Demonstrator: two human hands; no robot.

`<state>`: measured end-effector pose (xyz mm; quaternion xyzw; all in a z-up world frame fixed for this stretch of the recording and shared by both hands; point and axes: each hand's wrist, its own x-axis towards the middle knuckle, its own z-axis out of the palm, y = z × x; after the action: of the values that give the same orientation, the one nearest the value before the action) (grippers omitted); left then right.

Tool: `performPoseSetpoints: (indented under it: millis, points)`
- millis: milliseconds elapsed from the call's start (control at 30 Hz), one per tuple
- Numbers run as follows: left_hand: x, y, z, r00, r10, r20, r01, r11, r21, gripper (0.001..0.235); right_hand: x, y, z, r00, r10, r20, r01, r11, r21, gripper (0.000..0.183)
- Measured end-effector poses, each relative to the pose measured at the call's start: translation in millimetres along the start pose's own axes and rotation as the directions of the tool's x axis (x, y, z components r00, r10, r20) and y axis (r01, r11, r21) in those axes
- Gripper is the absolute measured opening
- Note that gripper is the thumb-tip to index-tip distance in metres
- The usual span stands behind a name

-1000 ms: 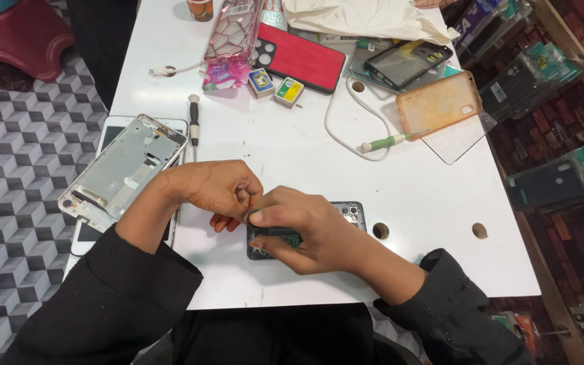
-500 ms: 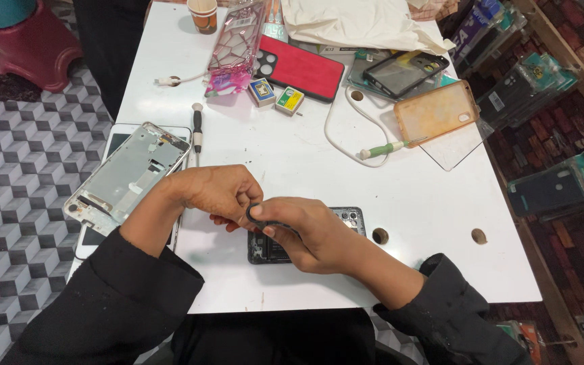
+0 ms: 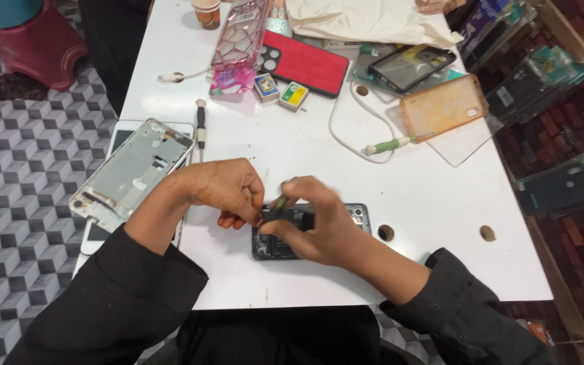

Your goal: The person uses a screwdriver to remove screws from the back of a disassembled smartphone. They place the removed screws on the table and continue unscrewing additional fasteners from the device's internal frame.

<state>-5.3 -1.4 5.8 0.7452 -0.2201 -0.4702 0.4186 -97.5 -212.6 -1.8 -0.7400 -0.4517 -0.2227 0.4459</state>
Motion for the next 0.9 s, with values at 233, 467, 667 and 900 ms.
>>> performPoseSetpoints:
  millis: [233, 467, 667, 900]
  points:
    - [1.6, -1.0, -0.3, 0.999, -0.037, -0.016, 0.037, 0.999, 0.021, 0.018, -21.2, 12.5, -2.3, 0.998, -0.023, 0.056, 0.015, 0.991, 0.135, 0.063]
    - [0.2, 1.1, -1.0, 1.0, -0.005, -0.006, 0.005, 1.0, 0.002, 0.015, -24.1, 28.6, 0.9, 0.999, 0.043, -0.01, -0.043, 0.999, -0.015, 0.088]
    - [-4.6, 5.4, 0.6, 0.998, 0.049, -0.048, -0.043, 0.992, 0.116, 0.012, -4.0, 9.6, -8.6, 0.987, -0.004, 0.16, -0.024, 0.985, 0.173, 0.058]
    - [-7.7, 11.2, 6.5, 0.998, 0.058, -0.036, -0.051, 0.985, 0.164, 0.015, 4.5, 9.7, -11.8, 0.973, 0.185, 0.135, -0.197, 0.977, 0.085, 0.082]
